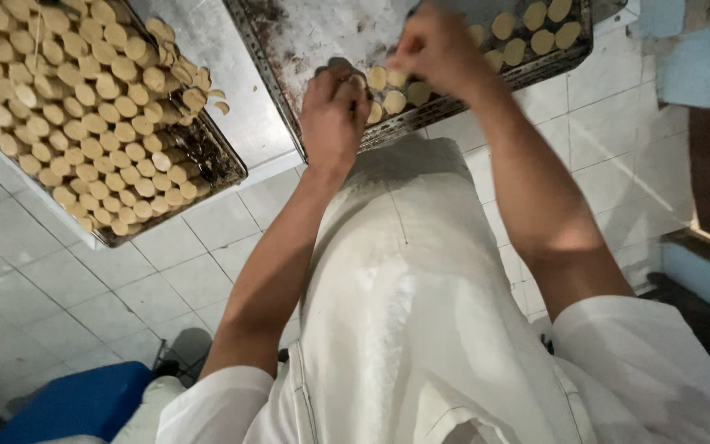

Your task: The person arranges small circular pieces of dough onto baking trays by picking them up from a large tray and placing them in rows on a smaller tray.

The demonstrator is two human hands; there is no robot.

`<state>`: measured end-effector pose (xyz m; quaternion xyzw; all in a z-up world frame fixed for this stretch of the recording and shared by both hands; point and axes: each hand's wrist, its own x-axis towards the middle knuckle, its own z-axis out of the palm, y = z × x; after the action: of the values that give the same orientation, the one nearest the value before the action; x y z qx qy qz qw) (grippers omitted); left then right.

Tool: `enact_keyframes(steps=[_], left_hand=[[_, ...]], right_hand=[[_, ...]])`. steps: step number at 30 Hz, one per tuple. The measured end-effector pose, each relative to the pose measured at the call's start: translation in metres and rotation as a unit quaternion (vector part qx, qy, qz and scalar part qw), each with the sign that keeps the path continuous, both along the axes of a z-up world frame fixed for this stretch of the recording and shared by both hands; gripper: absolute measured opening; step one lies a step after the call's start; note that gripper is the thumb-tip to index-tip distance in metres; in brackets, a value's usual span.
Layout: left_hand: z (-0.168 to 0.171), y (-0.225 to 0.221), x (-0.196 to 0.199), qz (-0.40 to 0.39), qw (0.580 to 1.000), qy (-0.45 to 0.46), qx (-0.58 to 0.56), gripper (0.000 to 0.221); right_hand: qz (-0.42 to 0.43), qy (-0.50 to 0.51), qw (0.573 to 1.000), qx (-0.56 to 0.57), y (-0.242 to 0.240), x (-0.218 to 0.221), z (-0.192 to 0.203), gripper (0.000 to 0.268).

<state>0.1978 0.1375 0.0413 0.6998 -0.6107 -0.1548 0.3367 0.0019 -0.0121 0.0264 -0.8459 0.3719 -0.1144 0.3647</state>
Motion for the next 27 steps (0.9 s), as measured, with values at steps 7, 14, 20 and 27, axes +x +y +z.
enact_keyframes(steps=[7, 14, 20, 27], left_hand=[[0.024, 0.007, 0.011, -0.027, 0.999, 0.031, -0.005, 0.024], [0.012, 0.089, 0.120, 0.087, 0.983, -0.096, 0.134, 0.013], [-0.003, 0.186, 0.203, 0.049, 0.912, -0.354, 0.201, 0.042], [0.005, 0.218, 0.216, -0.088, 0.951, -0.266, 0.130, 0.043]], right_hand=[[-0.072, -0.032, 0.993, -0.091, -0.029, -0.053, 0.016, 0.019], [-0.009, 0.010, 0.998, -0.069, 0.031, -0.017, 0.033, 0.013], [-0.101, 0.065, 0.991, 0.055, 0.074, 0.000, 0.039, 0.017], [-0.085, 0.051, 0.995, -0.021, 0.071, 0.005, 0.054, 0.016]])
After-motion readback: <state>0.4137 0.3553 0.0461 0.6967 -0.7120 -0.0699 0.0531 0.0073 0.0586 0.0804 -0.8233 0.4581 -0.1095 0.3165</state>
